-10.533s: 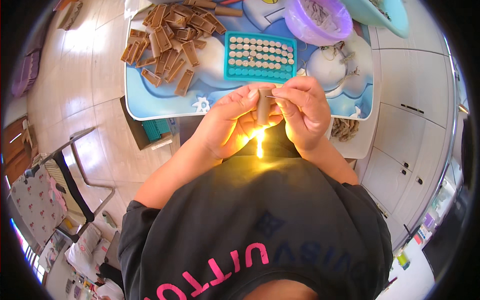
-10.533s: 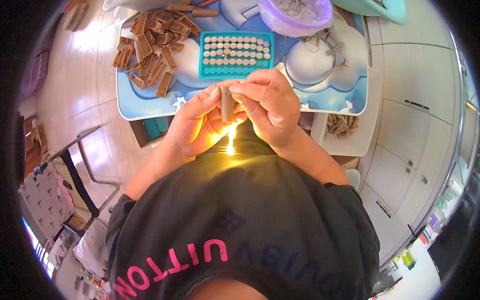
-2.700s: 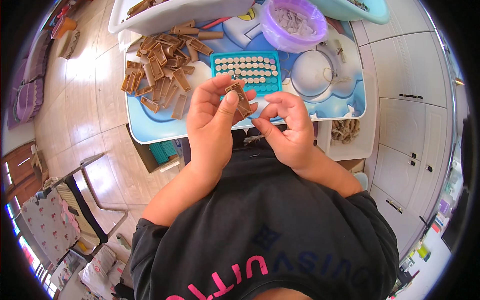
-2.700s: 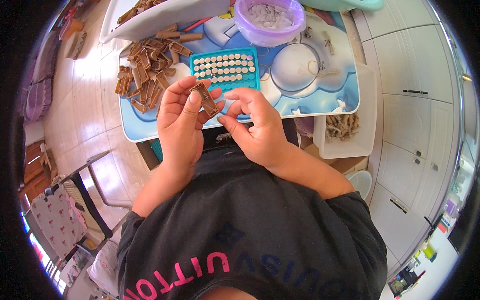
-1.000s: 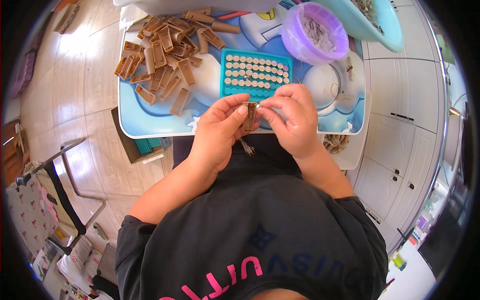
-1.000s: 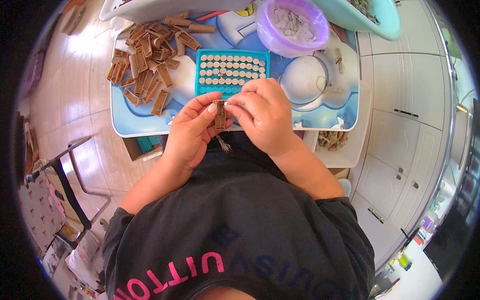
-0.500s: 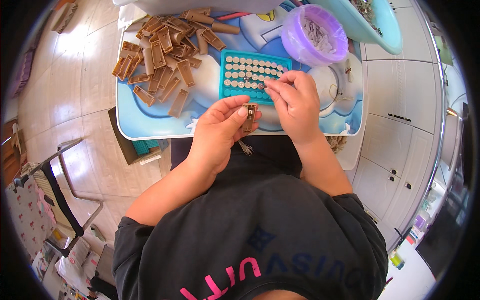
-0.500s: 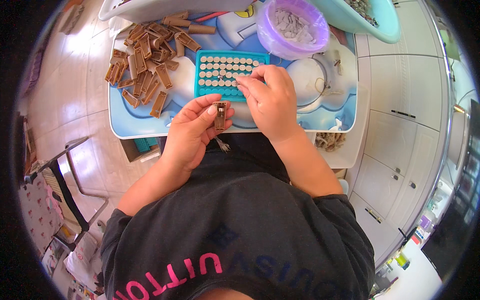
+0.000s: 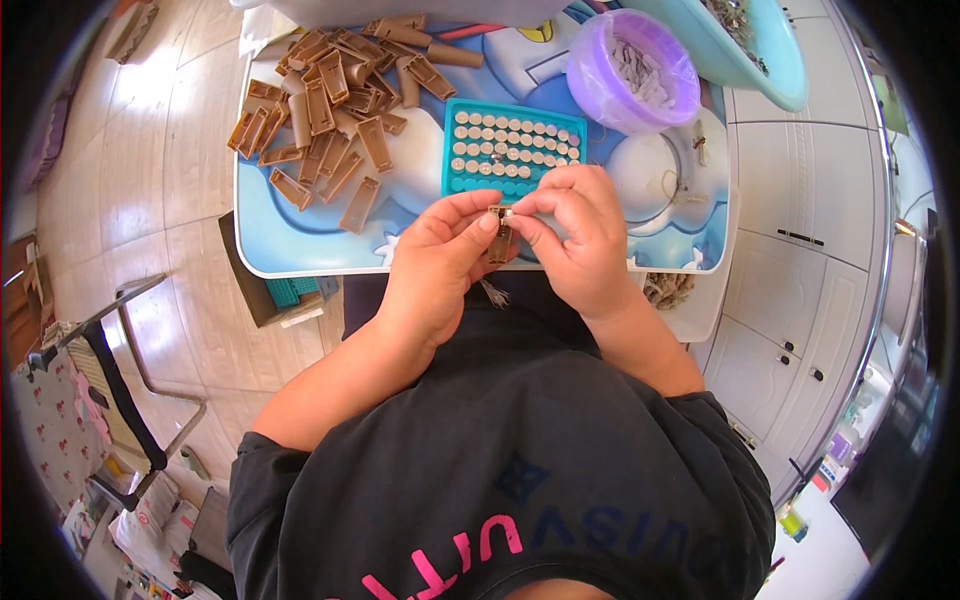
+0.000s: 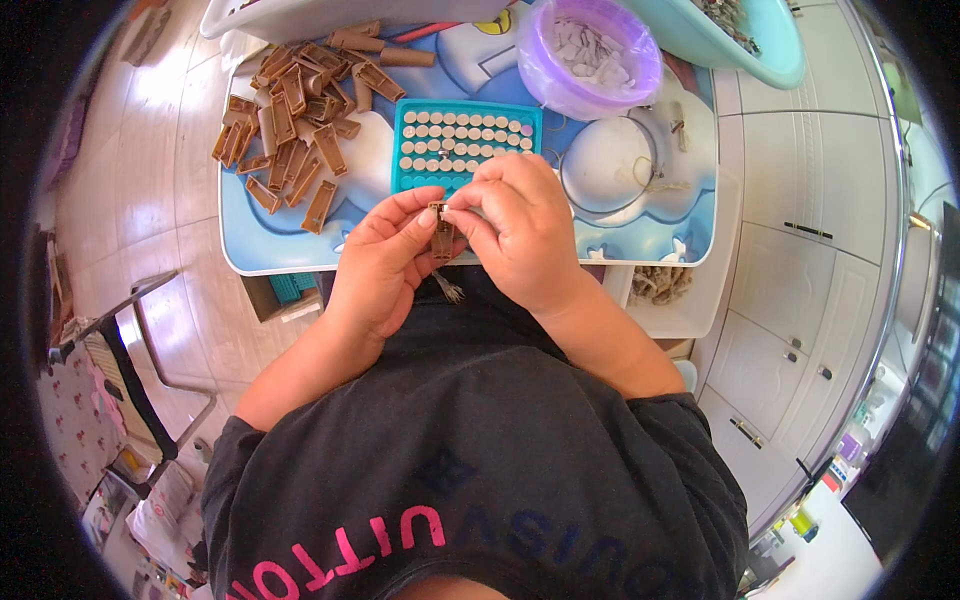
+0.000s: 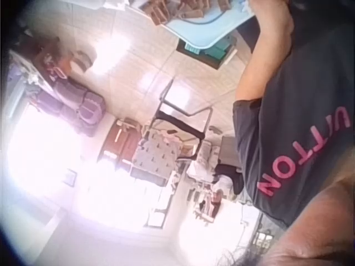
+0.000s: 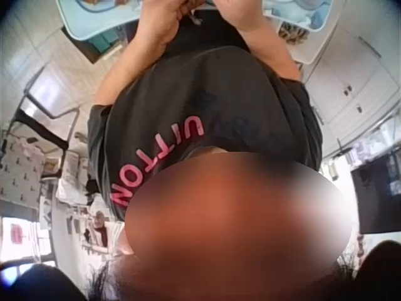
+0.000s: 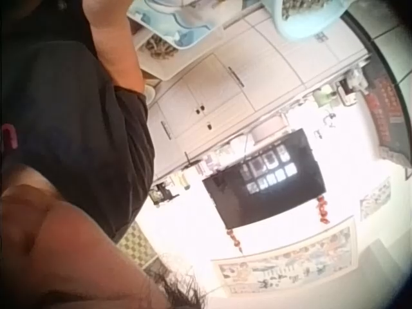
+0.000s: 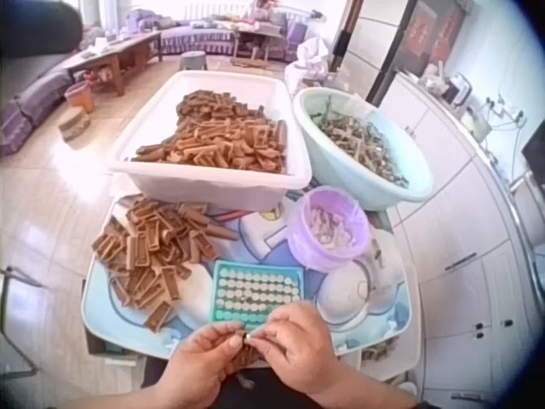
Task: The person assembles small plastic casings, metal pins, and plastic components into sub-assemblies by hand.
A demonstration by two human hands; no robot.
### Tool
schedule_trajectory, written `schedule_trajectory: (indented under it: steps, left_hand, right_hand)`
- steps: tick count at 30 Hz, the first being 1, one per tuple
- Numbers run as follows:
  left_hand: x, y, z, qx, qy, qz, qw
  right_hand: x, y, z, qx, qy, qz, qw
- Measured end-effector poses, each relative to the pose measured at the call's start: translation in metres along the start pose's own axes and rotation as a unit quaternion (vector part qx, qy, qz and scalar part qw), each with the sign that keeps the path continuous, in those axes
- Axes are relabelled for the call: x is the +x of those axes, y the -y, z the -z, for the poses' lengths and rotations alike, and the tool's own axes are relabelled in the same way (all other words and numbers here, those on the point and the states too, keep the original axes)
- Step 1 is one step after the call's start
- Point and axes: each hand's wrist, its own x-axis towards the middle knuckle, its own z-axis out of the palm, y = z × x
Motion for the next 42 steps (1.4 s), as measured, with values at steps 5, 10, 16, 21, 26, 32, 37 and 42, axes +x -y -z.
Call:
schedule_trajectory:
  steps: [5,10,16,21,26,32,37,42]
  left_hand:
    - [-0.001,-0.002,-0.002,-0.003,-0.001,-0.001,1.0]
    - [-0.001,-0.001,-0.003,0.0,-0.009,0.0,1.0]
    - [-0.001,-0.001,-0.003,0.02,-0.014,-0.002,1.0]
    - [-0.002,-0.002,-0.005,0.02,-0.019,0.001,1.0]
    - [-0.001,-0.001,-0.003,0.011,-0.014,-0.003,1.0]
    - [0.0,0.001,0.0,0.012,-0.014,-0.008,1.0]
    - [-0.001,0.004,-0.002,0.014,-0.022,-0.019,0.999]
    - [-0.002,0.005,-0.006,0.014,-0.035,-0.029,0.999]
  right_hand:
    - [-0.005,0.0,-0.001,-0.015,0.018,0.017,1.0]
    - [-0.004,-0.004,0.001,0.005,0.016,0.03,0.999]
    - [0.009,-0.027,-0.002,-0.113,-0.024,0.027,0.993]
    - [0.007,-0.031,-0.001,-0.143,-0.003,0.05,0.989]
    - [0.004,-0.009,0.003,-0.037,-0.015,0.031,0.999]
    - [0.0,-0.002,0.0,-0.022,0.011,0.041,0.999]
    - [-0.001,0.0,-0.003,-0.006,0.02,0.029,0.999]
    - [-0.006,0.0,-0.008,-0.028,0.02,0.026,0.999]
